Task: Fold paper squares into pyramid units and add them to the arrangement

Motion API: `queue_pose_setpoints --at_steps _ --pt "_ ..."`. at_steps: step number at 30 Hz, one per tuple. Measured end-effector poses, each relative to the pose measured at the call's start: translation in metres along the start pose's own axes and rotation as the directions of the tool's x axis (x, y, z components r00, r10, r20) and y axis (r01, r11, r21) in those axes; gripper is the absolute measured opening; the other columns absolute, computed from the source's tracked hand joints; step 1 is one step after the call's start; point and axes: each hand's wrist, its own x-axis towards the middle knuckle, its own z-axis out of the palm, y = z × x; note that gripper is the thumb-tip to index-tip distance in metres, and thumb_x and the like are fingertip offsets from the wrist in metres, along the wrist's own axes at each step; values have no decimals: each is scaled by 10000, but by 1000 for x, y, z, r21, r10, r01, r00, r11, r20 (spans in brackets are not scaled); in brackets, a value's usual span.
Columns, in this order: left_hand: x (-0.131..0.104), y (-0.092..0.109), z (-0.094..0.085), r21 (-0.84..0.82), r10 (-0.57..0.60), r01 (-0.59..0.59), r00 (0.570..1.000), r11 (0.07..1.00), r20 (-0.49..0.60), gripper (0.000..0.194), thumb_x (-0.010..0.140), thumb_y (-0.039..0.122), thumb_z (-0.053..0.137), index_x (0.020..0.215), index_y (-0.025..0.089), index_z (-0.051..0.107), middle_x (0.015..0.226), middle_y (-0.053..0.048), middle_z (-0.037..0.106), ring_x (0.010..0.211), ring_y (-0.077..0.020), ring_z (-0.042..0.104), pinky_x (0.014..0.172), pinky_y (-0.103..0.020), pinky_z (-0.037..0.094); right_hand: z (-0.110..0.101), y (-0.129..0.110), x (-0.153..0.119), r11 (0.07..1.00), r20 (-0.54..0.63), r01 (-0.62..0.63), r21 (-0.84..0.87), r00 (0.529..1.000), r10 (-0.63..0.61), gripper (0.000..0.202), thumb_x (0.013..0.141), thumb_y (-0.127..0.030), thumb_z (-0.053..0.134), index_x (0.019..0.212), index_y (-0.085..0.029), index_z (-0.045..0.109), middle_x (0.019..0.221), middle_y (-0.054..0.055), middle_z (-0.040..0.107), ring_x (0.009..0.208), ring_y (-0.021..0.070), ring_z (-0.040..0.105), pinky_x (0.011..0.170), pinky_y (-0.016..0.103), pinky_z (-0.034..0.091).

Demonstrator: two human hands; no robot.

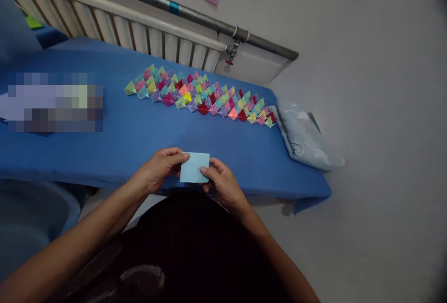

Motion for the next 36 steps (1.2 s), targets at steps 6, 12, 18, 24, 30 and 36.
queue_pose_setpoints --at_steps 6,12,18,24,30,36 --pt "0 2 2 22 19 -18 1000 1000 -19 425 485 464 848 591 178 551 555 38 552 549 -108 502 556 -250 398 0 0 1 997 7 -42 -59 999 42 312 689 -438 753 800 -165 651 687 -17 602 523 70 522 422 187 335" --pt "2 0 3 104 143 -134 986 986 -81 402 533 498 800 569 180 557 531 43 522 534 -103 472 540 -247 393 0 -1 1 980 -53 44 -194 997 -55 293 717 -451 712 699 -187 586 528 -56 538 440 63 444 429 196 289" --pt "0 -1 6 124 95 -91 995 988 -27 421 544 479 815 598 184 521 556 45 540 516 -92 470 522 -233 364 3 -1 0 981 -82 46 -186 995 -62 279 728 -442 700 701 -186 591 524 -51 557 424 59 428 438 201 283" --pt "4 -3 1 139 90 -84 995 987 -32 428 553 479 810 576 191 493 540 50 522 501 -92 455 512 -235 348 3 -3 2 980 -63 48 -192 996 -61 269 696 -428 717 679 -193 585 504 -58 559 413 57 420 438 199 288" --pt "20 4 1 114 118 -117 993 987 4 423 538 487 821 610 184 534 571 54 543 537 -93 477 548 -235 377 -3 -8 16 982 -77 29 -189 996 -45 246 690 -386 714 666 -198 557 481 -60 559 395 58 426 430 196 313" --pt "58 28 -1 220 147 -158 987 963 64 399 539 495 804 577 180 562 525 40 535 512 -106 486 537 -255 411 -12 -20 42 974 -78 99 -202 990 -117 212 714 -365 687 797 -188 603 531 -61 588 397 61 456 422 192 350"
